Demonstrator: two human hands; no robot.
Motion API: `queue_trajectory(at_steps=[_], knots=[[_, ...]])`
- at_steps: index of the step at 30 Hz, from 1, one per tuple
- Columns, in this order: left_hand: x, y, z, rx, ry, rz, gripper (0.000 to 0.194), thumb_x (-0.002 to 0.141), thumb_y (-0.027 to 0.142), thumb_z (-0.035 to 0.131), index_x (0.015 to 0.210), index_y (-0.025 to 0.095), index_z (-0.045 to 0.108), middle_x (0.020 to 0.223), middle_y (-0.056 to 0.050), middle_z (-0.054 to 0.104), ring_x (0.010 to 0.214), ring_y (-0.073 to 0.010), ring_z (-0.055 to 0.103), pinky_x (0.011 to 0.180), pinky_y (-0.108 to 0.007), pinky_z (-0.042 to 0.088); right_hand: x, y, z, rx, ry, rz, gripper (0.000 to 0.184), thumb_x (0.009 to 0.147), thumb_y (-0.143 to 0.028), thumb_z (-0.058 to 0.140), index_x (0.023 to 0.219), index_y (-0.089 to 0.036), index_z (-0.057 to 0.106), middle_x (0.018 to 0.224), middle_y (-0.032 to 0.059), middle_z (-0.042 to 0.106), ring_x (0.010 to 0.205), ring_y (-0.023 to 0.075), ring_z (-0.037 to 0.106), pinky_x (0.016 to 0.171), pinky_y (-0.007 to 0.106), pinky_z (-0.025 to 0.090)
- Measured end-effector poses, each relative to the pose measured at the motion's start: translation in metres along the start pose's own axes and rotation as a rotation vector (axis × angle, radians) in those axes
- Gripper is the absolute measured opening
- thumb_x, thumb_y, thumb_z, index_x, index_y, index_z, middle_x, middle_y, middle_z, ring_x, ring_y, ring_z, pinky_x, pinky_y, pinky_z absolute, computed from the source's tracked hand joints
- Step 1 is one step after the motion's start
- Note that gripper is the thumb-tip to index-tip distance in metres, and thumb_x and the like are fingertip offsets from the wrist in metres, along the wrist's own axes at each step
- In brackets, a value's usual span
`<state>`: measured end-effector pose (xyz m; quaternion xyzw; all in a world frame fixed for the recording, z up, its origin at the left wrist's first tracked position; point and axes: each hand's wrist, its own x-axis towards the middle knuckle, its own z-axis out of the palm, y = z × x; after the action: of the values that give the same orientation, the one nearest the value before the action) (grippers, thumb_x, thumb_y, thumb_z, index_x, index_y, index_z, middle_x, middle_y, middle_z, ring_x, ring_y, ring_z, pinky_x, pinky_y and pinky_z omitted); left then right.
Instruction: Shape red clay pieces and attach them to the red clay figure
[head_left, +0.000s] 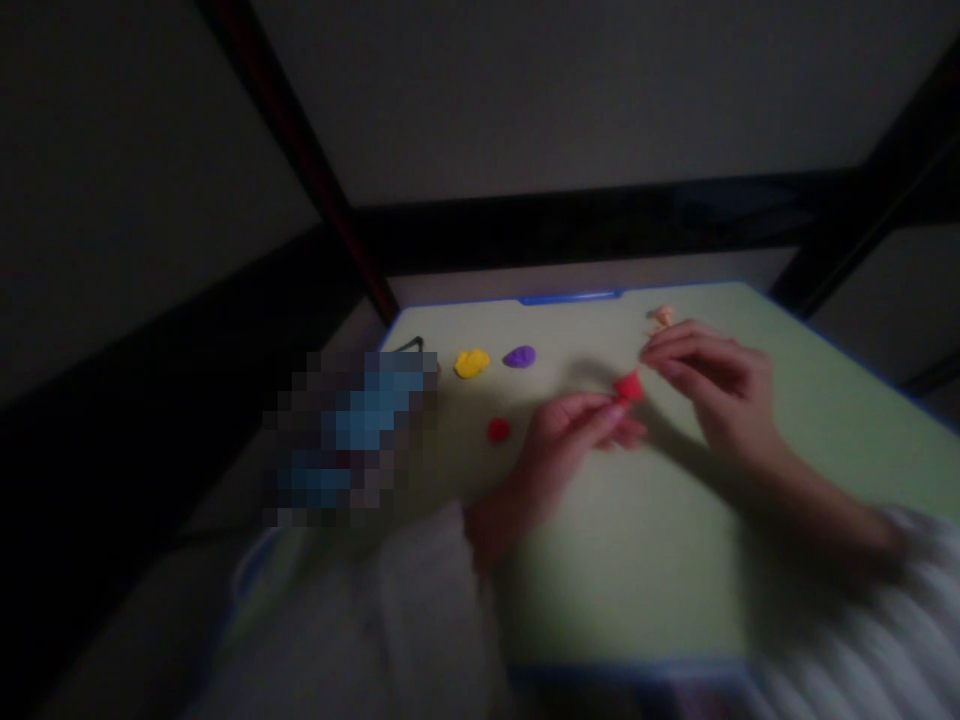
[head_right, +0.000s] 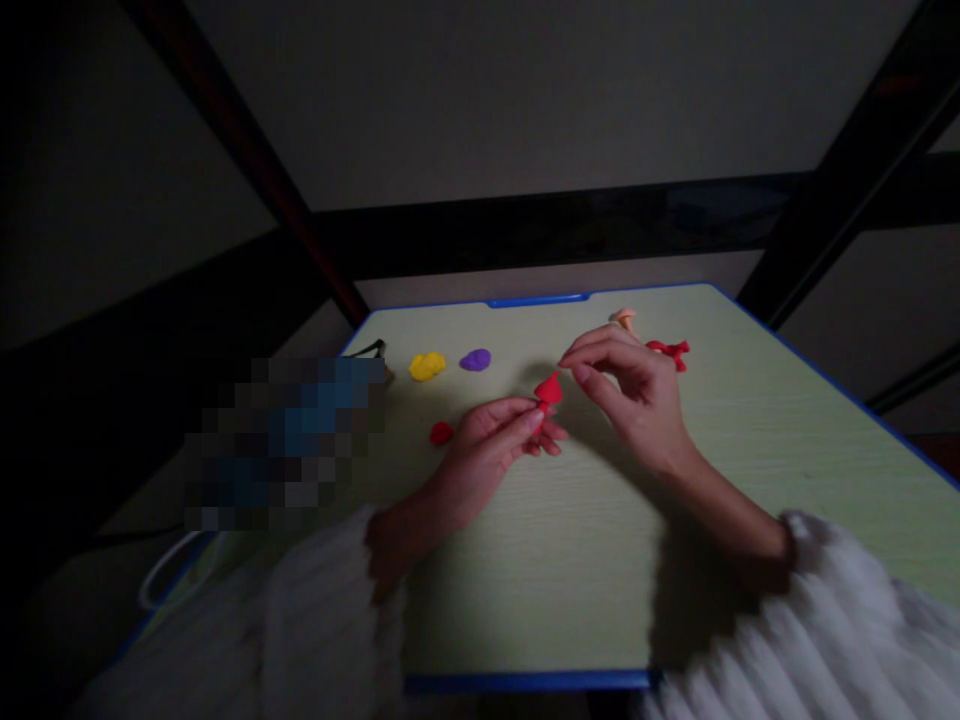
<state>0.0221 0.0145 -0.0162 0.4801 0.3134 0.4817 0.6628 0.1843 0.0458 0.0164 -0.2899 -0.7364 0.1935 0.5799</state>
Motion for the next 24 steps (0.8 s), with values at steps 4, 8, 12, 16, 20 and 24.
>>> queue_trajectory(at_steps=[4, 8, 12, 16, 20, 24], knots=[[0.0, -0.001, 0.0, 0.004, 0.007, 0.004, 0.02, 0.077, 0.032, 0.059, 0.087, 0.015, 0.064, 0.079, -0.005, 0.07, 0.064, -0.0103, 0.06, 0.067, -0.025, 0.042, -0.002, 0.009, 0.005, 0.121, 0.003, 0.112, 0.008, 0.077, -0.019, 0.061, 0.078, -0.022, 0.069, 0.08, 0.002, 0.064, 0.077, 0.0169, 0.06, 0.073, 0.035, 0.047], [0.001, 0.0, 0.001, -0.006, 0.005, -0.005, 0.019, 0.076, 0.03, 0.061, 0.086, 0.015, 0.064, 0.077, -0.004, 0.07, 0.063, -0.0101, 0.06, 0.065, -0.025, 0.042, -0.004, 0.008, 0.009, 0.204, -0.01, 0.168, 0.007, 0.074, -0.017, 0.064, 0.072, -0.021, 0.069, 0.079, 0.0022, 0.063, 0.074, 0.0156, 0.06, 0.067, 0.032, 0.048], [0.002, 0.001, 0.002, 0.001, 0.017, -0.013, 0.018, 0.074, 0.029, 0.061, 0.084, 0.014, 0.064, 0.074, -0.004, 0.07, 0.061, -0.0099, 0.06, 0.063, -0.024, 0.041, -0.004, 0.001, 0.011, 0.213, 0.028, 0.232, 0.009, 0.071, -0.014, 0.065, 0.067, -0.021, 0.068, 0.077, 0.0015, 0.062, 0.074, 0.0141, 0.058, 0.063, 0.028, 0.047], [0.002, 0.001, 0.003, 0.013, 0.034, -0.014, 0.017, 0.074, 0.029, 0.061, 0.082, 0.014, 0.064, 0.073, -0.004, 0.07, 0.059, -0.0099, 0.06, 0.061, -0.023, 0.04, -0.003, -0.004, 0.012, 0.169, 0.038, 0.256, 0.011, 0.071, -0.013, 0.065, 0.064, -0.021, 0.067, 0.075, 0.0009, 0.061, 0.074, 0.0136, 0.057, 0.066, 0.028, 0.045], [0.002, 0.0, 0.002, 0.003, 0.034, -0.012, 0.016, 0.074, 0.028, 0.061, 0.082, 0.014, 0.064, 0.072, -0.004, 0.07, 0.059, -0.0097, 0.06, 0.061, -0.023, 0.04, -0.004, -0.003, 0.012, 0.171, 0.038, 0.268, 0.01, 0.071, -0.015, 0.065, 0.064, -0.022, 0.068, 0.075, 0.0014, 0.062, 0.075, 0.0147, 0.057, 0.069, 0.03, 0.045], [0.002, -0.002, 0.0, -0.044, 0.029, -0.006, 0.019, 0.076, 0.029, 0.06, 0.087, 0.015, 0.064, 0.077, -0.004, 0.069, 0.063, -0.0099, 0.06, 0.066, -0.025, 0.042, -0.005, 0.004, 0.011, 0.26, 0.041, 0.323, 0.008, 0.074, -0.023, 0.064, 0.07, -0.023, 0.07, 0.077, 0.0016, 0.064, 0.073, 0.0149, 0.057, 0.071, 0.031, 0.045]])
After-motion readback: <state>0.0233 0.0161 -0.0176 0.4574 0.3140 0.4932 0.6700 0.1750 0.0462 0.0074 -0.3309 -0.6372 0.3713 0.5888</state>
